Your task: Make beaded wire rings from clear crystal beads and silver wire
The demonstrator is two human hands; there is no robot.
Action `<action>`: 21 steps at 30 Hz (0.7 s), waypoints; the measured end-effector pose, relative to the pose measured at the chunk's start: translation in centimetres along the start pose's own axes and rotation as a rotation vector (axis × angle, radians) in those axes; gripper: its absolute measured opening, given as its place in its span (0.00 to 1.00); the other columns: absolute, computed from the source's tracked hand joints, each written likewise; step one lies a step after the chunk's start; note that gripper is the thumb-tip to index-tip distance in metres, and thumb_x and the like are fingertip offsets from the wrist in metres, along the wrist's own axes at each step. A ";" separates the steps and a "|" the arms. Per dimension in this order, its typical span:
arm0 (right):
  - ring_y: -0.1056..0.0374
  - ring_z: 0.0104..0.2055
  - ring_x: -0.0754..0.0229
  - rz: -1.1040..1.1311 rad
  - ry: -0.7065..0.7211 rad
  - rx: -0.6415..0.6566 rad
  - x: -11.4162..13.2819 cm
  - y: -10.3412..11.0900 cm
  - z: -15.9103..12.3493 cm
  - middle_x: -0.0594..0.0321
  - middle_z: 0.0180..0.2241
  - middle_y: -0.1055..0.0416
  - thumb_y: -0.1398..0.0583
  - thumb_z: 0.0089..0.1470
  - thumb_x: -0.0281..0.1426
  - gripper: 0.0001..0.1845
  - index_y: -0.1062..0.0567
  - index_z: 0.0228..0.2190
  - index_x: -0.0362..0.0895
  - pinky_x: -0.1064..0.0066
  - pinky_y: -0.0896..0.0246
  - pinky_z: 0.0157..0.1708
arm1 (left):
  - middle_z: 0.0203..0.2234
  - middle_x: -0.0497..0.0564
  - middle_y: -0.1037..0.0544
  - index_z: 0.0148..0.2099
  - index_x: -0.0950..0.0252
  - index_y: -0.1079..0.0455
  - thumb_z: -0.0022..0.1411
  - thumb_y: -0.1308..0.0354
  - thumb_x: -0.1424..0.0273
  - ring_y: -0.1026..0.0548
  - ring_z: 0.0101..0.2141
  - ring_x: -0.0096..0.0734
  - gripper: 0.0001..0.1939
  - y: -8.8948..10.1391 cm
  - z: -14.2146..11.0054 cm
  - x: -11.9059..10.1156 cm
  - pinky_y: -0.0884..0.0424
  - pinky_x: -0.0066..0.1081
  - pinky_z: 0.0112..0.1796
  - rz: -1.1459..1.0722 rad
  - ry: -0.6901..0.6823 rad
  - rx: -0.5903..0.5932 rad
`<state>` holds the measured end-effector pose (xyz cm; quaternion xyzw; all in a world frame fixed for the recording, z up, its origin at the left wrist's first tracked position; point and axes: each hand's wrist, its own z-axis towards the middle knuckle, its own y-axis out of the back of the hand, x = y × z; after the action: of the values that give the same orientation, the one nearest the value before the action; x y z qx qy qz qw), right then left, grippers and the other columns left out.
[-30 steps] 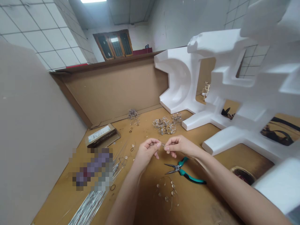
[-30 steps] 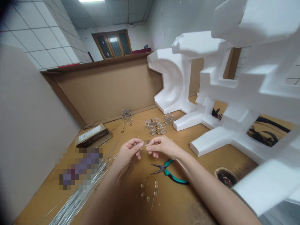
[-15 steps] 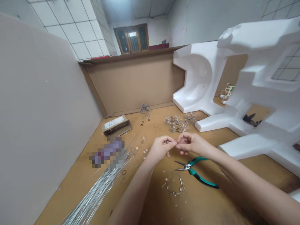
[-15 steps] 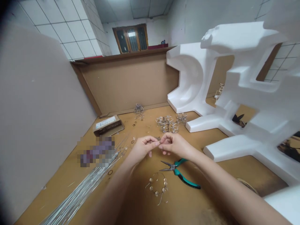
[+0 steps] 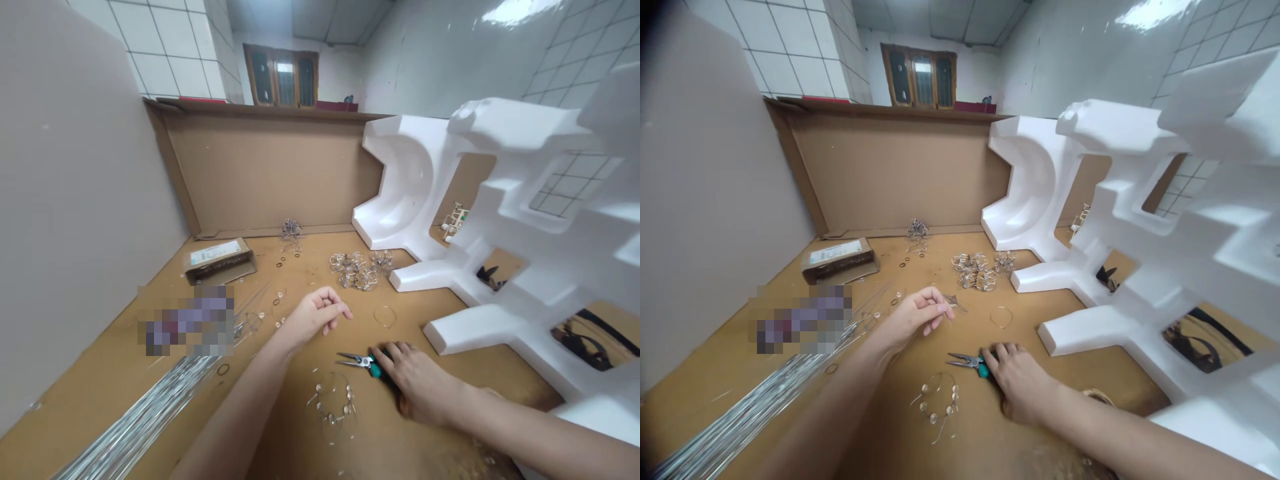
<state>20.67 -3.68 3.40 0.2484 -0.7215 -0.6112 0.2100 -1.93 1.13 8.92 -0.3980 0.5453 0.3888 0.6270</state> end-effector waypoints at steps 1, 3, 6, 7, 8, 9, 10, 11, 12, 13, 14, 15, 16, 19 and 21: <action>0.38 0.44 0.46 -0.032 -0.008 -0.017 0.2 0.0 0.4 0.45 0.47 0.39 0.42 0.34 0.29 0.40 0.42 0.53 0.42 0.60 0.44 0.41 | 0.25 0.51 0.24 0.28 0.66 0.39 0.51 0.42 0.66 0.38 0.17 0.16 0.11 0.0 0.0 -0.1 0.43 0.18 0.16 -0.001 -0.013 0.002; 0.37 0.39 0.49 -0.070 -0.022 -0.053 0.4 0.0 0.9 0.47 0.45 0.38 0.43 0.33 0.28 0.37 0.41 0.50 0.42 0.63 0.43 0.35 | 0.25 0.51 0.23 0.28 0.66 0.40 0.52 0.42 0.66 0.38 0.16 0.16 0.11 0.0 0.0 -0.1 0.43 0.19 0.17 -0.010 -0.029 0.003; 0.36 0.37 0.51 -0.044 0.020 -0.039 -0.2 0.3 1.4 0.49 0.43 0.37 0.44 0.33 0.27 0.33 0.39 0.46 0.41 0.65 0.44 0.33 | 0.25 0.50 0.23 0.29 0.66 0.41 0.53 0.43 0.65 0.38 0.15 0.16 0.11 0.0 -0.1 -0.2 0.43 0.19 0.15 -0.053 -0.034 -0.002; 0.36 0.38 0.51 -0.011 0.038 -0.024 -0.6 0.6 1.4 0.49 0.42 0.37 0.44 0.33 0.27 0.31 0.38 0.45 0.41 0.65 0.44 0.34 | 0.25 0.50 0.24 0.29 0.66 0.42 0.53 0.43 0.65 0.38 0.14 0.16 0.12 0.0 -0.1 -0.2 0.43 0.20 0.15 -0.071 -0.032 0.002; 0.36 0.38 0.51 0.044 0.045 -0.009 -1.1 0.8 1.4 0.50 0.42 0.36 0.44 0.34 0.27 0.29 0.37 0.43 0.41 0.65 0.45 0.34 | 0.25 0.49 0.24 0.29 0.65 0.42 0.53 0.43 0.65 0.38 0.14 0.16 0.12 0.0 -0.1 -0.2 0.43 0.19 0.15 -0.088 -0.028 0.007; 0.36 0.38 0.51 0.127 0.033 0.005 -1.7 1.1 1.3 0.52 0.40 0.35 0.44 0.34 0.28 0.26 0.36 0.41 0.42 0.65 0.45 0.34 | 0.25 0.49 0.24 0.29 0.65 0.42 0.53 0.43 0.65 0.38 0.14 0.16 0.12 0.0 -0.1 -0.2 0.43 0.19 0.15 -0.104 -0.023 0.011; 0.36 0.37 0.52 0.254 0.009 0.022 -2.3 1.5 1.3 0.54 0.38 0.34 0.44 0.34 0.28 0.24 0.36 0.39 0.42 0.65 0.44 0.34 | 0.24 0.49 0.24 0.29 0.65 0.42 0.53 0.43 0.65 0.38 0.14 0.16 0.12 0.0 -0.2 -0.3 0.43 0.19 0.15 -0.119 -0.017 0.013; 0.36 0.36 0.53 0.448 -0.017 0.040 -2.9 1.8 1.1 0.55 0.35 0.33 0.44 0.35 0.29 0.22 0.36 0.38 0.43 0.65 0.44 0.34 | 0.24 0.49 0.24 0.29 0.65 0.42 0.53 0.42 0.65 0.37 0.14 0.16 0.12 0.0 -0.2 -0.3 0.43 0.19 0.14 -0.133 -0.014 0.010; 0.35 0.35 0.53 0.698 -0.029 0.062 -3.5 2.2 1.0 0.57 0.34 0.33 0.45 0.35 0.30 0.21 0.36 0.37 0.43 0.64 0.43 0.33 | 0.24 0.49 0.24 0.29 0.66 0.42 0.52 0.42 0.65 0.37 0.14 0.16 0.12 0.1 -0.2 -0.4 0.42 0.19 0.14 -0.145 -0.013 0.002; 0.35 0.36 0.53 0.953 -0.021 0.080 -3.9 2.6 0.8 0.57 0.35 0.32 0.46 0.35 0.31 0.22 0.37 0.38 0.44 0.64 0.42 0.33 | 0.24 0.49 0.24 0.29 0.66 0.42 0.52 0.42 0.66 0.37 0.14 0.16 0.12 0.1 -0.2 -0.4 0.42 0.19 0.15 -0.155 -0.015 -0.009; 0.35 0.38 0.52 1.190 0.001 0.091 -4.1 3.0 0.6 0.57 0.37 0.33 0.47 0.34 0.31 0.24 0.39 0.40 0.44 0.63 0.41 0.34 | 0.24 0.49 0.24 0.29 0.66 0.42 0.52 0.42 0.66 0.37 0.14 0.16 0.12 0.2 -0.2 -0.5 0.42 0.19 0.15 -0.161 -0.017 -0.021; 0.35 0.41 0.52 1.386 0.027 0.090 -4.2 3.4 0.4 0.55 0.41 0.34 0.49 0.34 0.32 0.27 0.40 0.42 0.45 0.62 0.40 0.36 | 0.24 0.49 0.24 0.29 0.66 0.42 0.52 0.42 0.66 0.37 0.14 0.16 0.12 0.2 -0.2 -0.5 0.41 0.18 0.15 -0.165 -0.020 -0.038; 0.35 0.43 0.52 1.548 0.050 0.080 -4.2 3.8 0.2 0.54 0.43 0.35 0.50 0.34 0.33 0.28 0.42 0.44 0.45 0.62 0.40 0.37 | 0.23 0.48 0.24 0.29 0.66 0.42 0.52 0.42 0.67 0.37 0.14 0.16 0.12 0.2 -0.2 -0.6 0.41 0.18 0.15 -0.166 -0.019 -0.057; 0.34 0.37 0.56 1.826 0.016 0.061 -3.3 4.9 -0.3 0.54 0.41 0.35 0.51 0.41 0.38 0.23 0.40 0.42 0.45 0.65 0.39 0.31 | 0.23 0.48 0.24 0.29 0.66 0.41 0.52 0.42 0.68 0.36 0.15 0.15 0.10 0.2 -0.2 -0.7 0.42 0.17 0.15 -0.179 -0.008 -0.098; 0.35 0.29 0.59 1.794 -0.085 0.031 -2.7 5.4 -0.5 0.56 0.36 0.34 0.53 0.48 0.42 0.19 0.39 0.39 0.45 0.69 0.42 0.24 | 0.24 0.48 0.24 0.29 0.67 0.40 0.53 0.42 0.68 0.35 0.16 0.15 0.10 0.1 -0.2 -0.6 0.42 0.17 0.15 -0.207 0.009 -0.095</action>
<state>22.57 -1.71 8.85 -0.4287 -0.6596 -0.2165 0.5782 -2.19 0.97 9.52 -0.4831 0.4850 0.3454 0.6419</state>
